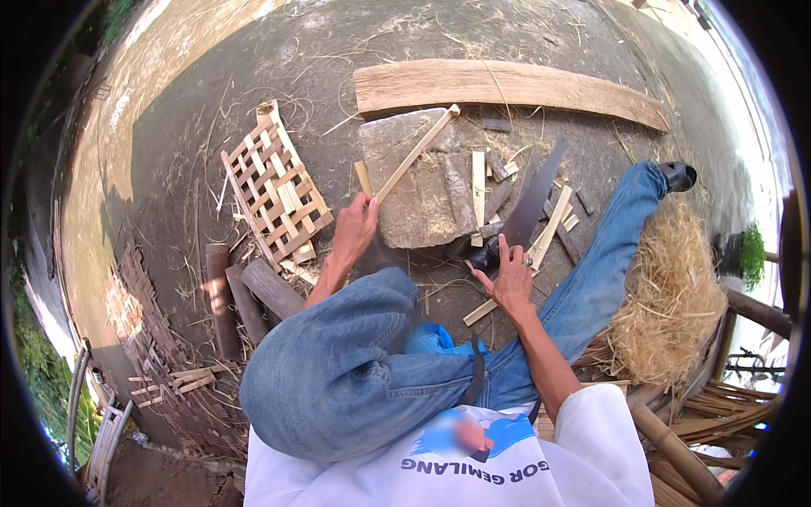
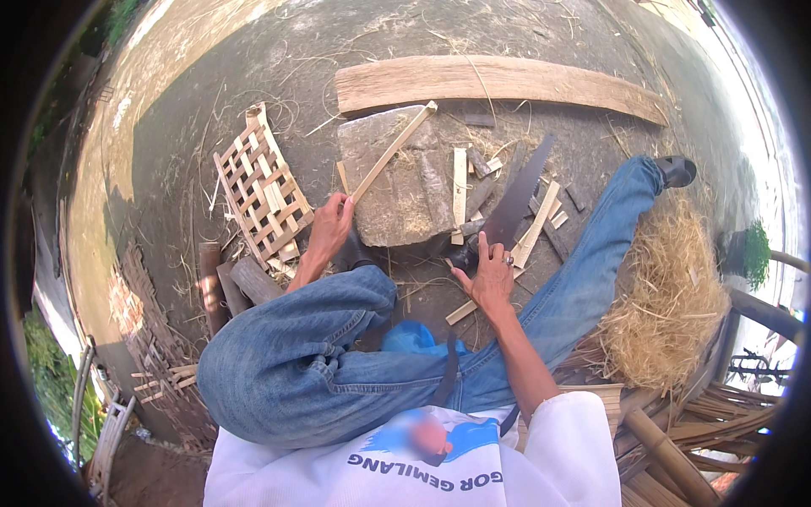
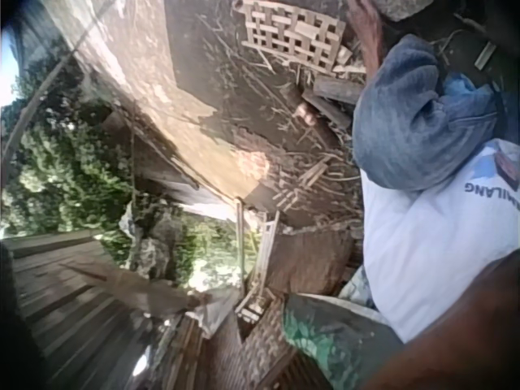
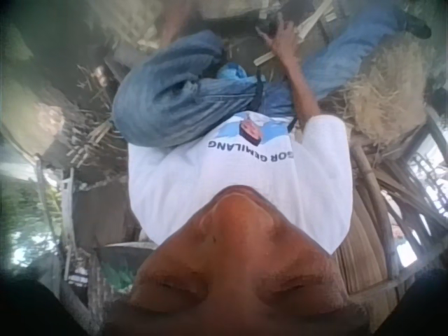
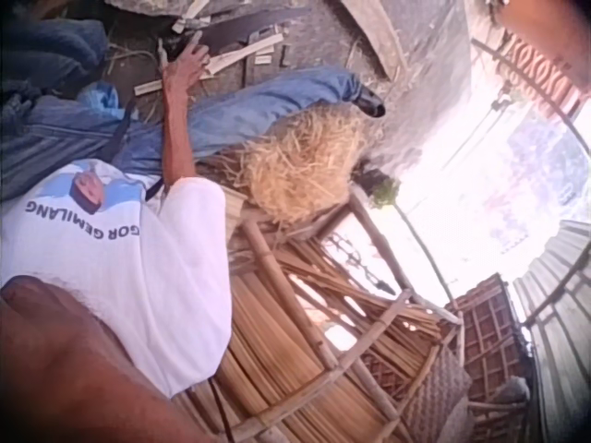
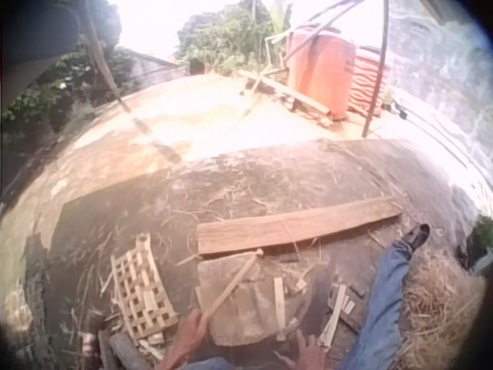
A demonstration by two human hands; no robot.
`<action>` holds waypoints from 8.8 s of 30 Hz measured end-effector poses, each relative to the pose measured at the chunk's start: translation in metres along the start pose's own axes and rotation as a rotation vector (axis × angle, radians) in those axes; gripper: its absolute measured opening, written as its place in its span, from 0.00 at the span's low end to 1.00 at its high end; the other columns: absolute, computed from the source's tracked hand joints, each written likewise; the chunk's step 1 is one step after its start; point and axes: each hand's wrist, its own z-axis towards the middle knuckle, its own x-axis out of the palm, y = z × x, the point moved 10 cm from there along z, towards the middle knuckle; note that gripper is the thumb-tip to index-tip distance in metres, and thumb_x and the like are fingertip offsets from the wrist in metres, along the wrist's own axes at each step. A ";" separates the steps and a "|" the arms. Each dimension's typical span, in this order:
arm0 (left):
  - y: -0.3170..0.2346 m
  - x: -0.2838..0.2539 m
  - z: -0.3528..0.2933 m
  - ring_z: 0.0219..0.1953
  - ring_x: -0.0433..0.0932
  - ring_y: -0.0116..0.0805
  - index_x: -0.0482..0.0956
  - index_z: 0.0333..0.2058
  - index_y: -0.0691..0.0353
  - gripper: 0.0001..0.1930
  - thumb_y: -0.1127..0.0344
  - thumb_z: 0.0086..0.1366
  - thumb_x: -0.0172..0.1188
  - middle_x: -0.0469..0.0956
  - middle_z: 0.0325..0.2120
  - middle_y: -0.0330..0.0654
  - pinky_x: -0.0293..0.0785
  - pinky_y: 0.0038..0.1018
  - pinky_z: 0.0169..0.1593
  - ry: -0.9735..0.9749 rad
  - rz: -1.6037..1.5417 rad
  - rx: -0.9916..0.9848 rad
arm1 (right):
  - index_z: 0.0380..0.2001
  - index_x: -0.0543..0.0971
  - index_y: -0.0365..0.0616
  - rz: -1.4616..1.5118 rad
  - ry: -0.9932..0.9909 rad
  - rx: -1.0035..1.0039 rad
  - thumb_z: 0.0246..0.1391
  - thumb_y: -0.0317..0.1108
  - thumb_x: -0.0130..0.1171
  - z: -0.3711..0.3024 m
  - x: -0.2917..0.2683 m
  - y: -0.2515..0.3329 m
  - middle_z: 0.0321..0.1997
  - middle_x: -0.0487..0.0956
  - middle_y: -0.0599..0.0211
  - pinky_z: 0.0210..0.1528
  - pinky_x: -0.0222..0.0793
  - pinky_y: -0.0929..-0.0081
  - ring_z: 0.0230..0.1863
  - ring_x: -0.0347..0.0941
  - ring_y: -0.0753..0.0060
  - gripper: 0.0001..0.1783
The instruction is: The person sits on the ground and uses a hand saw to cut thin wooden strips into smaller pieces. They repeatedly position the strips on a stone block, saw them, and inspect the cut pieces.
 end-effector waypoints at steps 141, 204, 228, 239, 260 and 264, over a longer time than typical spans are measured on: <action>0.008 0.009 0.031 0.35 0.78 0.62 0.77 0.40 0.62 0.23 0.49 0.78 0.41 0.80 0.29 0.57 0.73 0.52 0.40 0.292 0.261 0.138 | 0.54 0.83 0.50 0.595 -0.202 -0.299 0.50 0.24 0.67 -0.040 -0.061 0.109 0.26 0.63 0.62 0.32 0.64 0.67 0.27 0.65 0.63 0.25; -0.005 0.001 -0.016 0.33 0.78 0.64 0.73 0.34 0.64 0.16 0.57 0.76 0.50 0.78 0.27 0.60 0.70 0.50 0.34 -0.037 0.165 0.082 | 0.36 0.74 0.43 1.191 0.226 0.955 0.54 0.51 0.65 -0.022 0.089 -0.054 0.30 0.78 0.67 0.27 0.81 0.67 0.25 0.79 0.68 0.22; -0.009 0.012 -0.017 0.32 0.80 0.60 0.67 0.36 0.63 0.12 0.60 0.76 0.47 0.79 0.29 0.55 0.73 0.50 0.33 0.094 0.219 0.166 | 0.44 0.72 0.37 0.634 0.084 -0.156 0.61 0.37 0.64 0.034 -0.023 0.135 0.33 0.80 0.46 0.38 0.73 0.56 0.36 0.79 0.42 0.17; -0.007 0.007 -0.020 0.30 0.80 0.57 0.68 0.34 0.63 0.12 0.61 0.76 0.49 0.79 0.29 0.54 0.74 0.47 0.31 0.056 0.239 0.177 | 0.42 0.72 0.38 0.687 0.197 -0.154 0.62 0.41 0.62 0.060 0.003 0.161 0.32 0.81 0.43 0.37 0.73 0.52 0.34 0.80 0.40 0.17; -0.009 0.007 -0.018 0.27 0.79 0.58 0.65 0.35 0.63 0.11 0.62 0.75 0.49 0.79 0.30 0.53 0.73 0.48 0.29 0.070 0.260 0.236 | 0.47 0.68 0.35 0.389 0.255 -0.124 0.64 0.47 0.57 0.070 0.016 0.169 0.31 0.80 0.31 0.39 0.73 0.41 0.36 0.79 0.27 0.24; -0.001 0.010 -0.016 0.32 0.80 0.63 0.66 0.38 0.62 0.11 0.60 0.76 0.46 0.82 0.33 0.54 0.73 0.51 0.31 0.118 0.286 0.178 | 0.45 0.69 0.35 0.585 0.385 -0.030 0.62 0.44 0.59 0.073 0.014 0.169 0.32 0.81 0.34 0.40 0.73 0.45 0.37 0.79 0.29 0.22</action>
